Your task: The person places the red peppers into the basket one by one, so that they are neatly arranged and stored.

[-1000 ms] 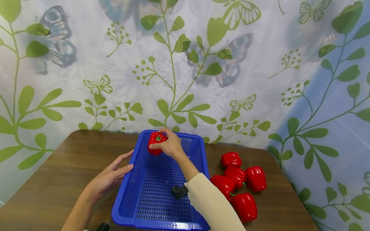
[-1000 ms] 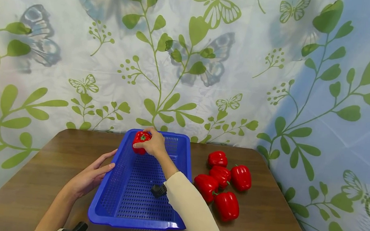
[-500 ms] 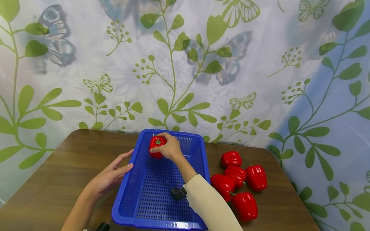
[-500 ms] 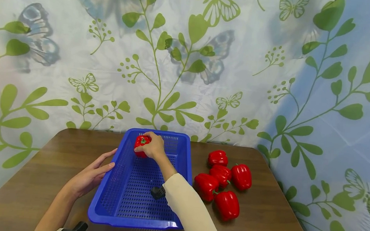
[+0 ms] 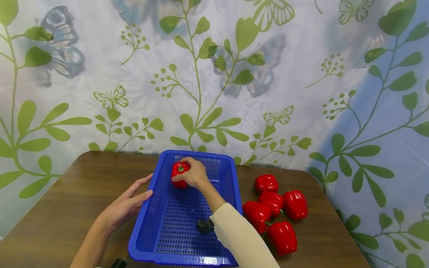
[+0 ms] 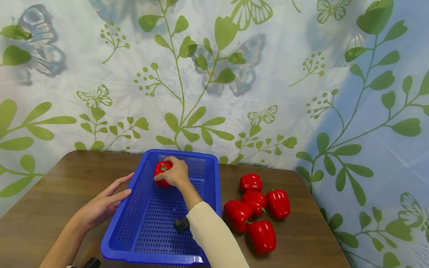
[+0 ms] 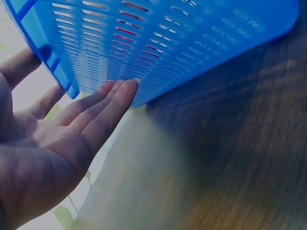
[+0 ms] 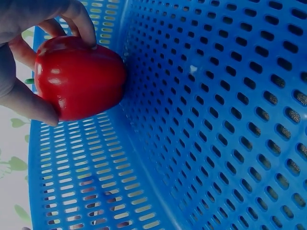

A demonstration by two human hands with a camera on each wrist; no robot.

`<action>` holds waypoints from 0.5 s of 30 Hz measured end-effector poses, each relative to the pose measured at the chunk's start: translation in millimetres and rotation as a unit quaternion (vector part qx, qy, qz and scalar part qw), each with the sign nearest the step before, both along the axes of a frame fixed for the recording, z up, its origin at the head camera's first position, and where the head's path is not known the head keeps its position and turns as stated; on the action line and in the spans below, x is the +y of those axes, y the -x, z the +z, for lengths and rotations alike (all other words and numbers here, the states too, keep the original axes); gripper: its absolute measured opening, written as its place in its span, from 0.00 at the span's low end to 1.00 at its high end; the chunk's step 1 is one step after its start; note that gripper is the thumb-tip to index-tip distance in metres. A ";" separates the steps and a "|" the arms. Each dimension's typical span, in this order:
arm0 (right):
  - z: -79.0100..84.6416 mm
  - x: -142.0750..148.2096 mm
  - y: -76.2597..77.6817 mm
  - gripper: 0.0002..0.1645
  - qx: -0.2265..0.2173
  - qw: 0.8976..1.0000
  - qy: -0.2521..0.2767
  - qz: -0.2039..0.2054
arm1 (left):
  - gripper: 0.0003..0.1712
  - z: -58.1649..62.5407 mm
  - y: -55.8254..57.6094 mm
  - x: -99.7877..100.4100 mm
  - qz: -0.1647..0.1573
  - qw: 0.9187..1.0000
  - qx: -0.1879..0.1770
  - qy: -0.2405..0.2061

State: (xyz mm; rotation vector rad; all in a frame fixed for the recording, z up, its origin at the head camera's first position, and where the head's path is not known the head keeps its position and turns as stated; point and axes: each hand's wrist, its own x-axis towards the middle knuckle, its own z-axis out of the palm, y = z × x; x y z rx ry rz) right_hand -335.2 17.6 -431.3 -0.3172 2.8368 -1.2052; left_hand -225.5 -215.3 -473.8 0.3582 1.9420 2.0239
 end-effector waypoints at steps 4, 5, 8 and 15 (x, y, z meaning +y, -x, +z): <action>-0.2 -0.6 0.2 0.40 -0.002 1.000 0.000 0.001 | 0.38 0.3 -0.3 -0.7 0.002 1.000 0.000 0.002; -0.1 -0.4 0.1 0.40 -0.005 1.000 0.001 0.000 | 0.38 0.4 -0.3 -0.9 0.001 1.000 0.000 0.002; 0.4 0.2 -0.3 0.41 -0.016 1.000 0.008 0.000 | 0.38 0.3 -0.3 -1.3 -0.001 1.000 0.001 0.002; 1.1 3.7 0.1 0.41 -0.032 0.999 0.022 0.008 | 0.37 0.4 0.2 -1.5 -0.002 1.000 0.004 0.005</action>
